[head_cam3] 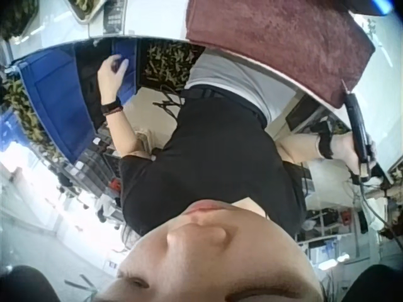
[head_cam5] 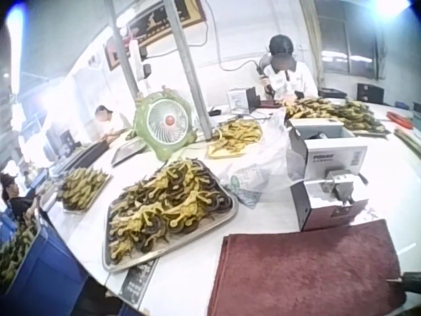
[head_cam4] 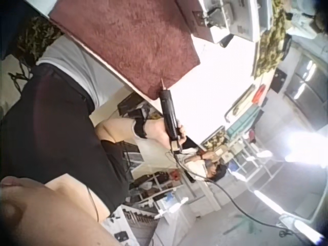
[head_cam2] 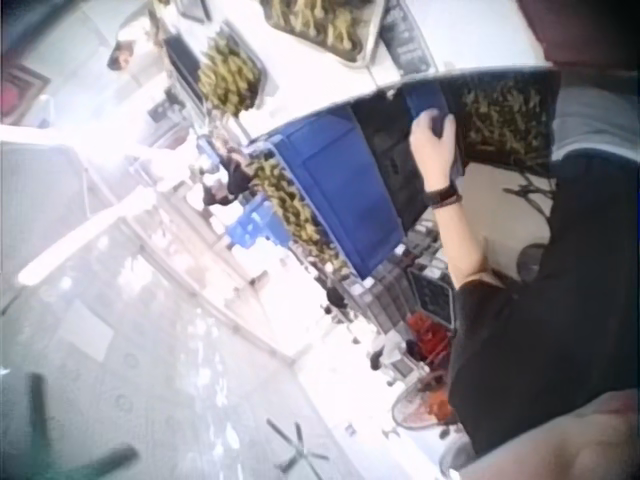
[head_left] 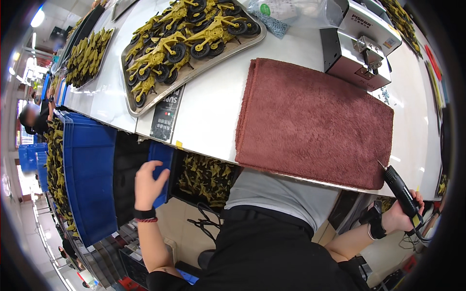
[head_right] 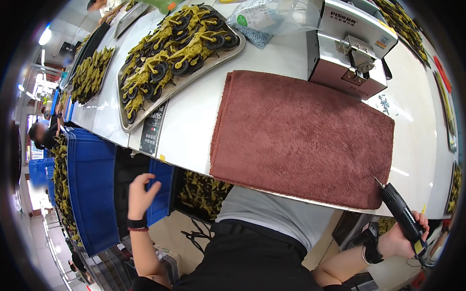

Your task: The recorder is using an electric screwdriver to assemble components of yellow toy motorcycles.

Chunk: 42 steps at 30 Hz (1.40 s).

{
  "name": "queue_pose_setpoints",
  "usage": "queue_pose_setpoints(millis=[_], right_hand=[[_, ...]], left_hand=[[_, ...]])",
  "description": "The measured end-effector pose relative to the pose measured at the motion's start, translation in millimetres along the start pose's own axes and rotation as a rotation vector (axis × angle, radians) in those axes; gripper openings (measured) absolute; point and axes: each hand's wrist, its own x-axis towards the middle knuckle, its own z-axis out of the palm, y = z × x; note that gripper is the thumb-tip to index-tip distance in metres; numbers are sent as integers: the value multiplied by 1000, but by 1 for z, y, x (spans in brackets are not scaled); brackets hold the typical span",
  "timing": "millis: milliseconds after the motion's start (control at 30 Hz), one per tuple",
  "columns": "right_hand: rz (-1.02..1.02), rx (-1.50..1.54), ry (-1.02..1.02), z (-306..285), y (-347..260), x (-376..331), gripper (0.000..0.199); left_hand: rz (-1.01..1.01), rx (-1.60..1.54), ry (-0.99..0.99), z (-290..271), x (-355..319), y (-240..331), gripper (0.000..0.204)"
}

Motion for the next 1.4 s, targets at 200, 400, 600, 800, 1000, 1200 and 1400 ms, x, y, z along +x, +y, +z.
queue_pose_setpoints(millis=[200, 400, 600, 800, 1000, 1200, 1400], right_hand=[[41, 50, -15, -2, -4, -1, 14], [65, 96, -146, -10, -5, -1, 15], [55, 110, -89, -9, -3, -1, 17], [70, 94, -97, -6, -3, -4, 17], [62, 92, -60, -7, -2, -2, 16], [48, 77, -45, -1, -1, -3, 14], [67, 89, -48, -2, -2, -2, 13]], left_hand=[[200, -157, 387, -81, 48, 102, 6], [305, -78, 259, -98, 148, 118, 62], [506, 175, 10, -79, 219, 102, 88], [351, -63, 135, -81, 220, 110, 78], [302, -186, 105, -101, 226, 87, 70], [421, -18, 132, -98, 225, 80, 77], [523, -47, -123, -94, 259, 111, 96]])
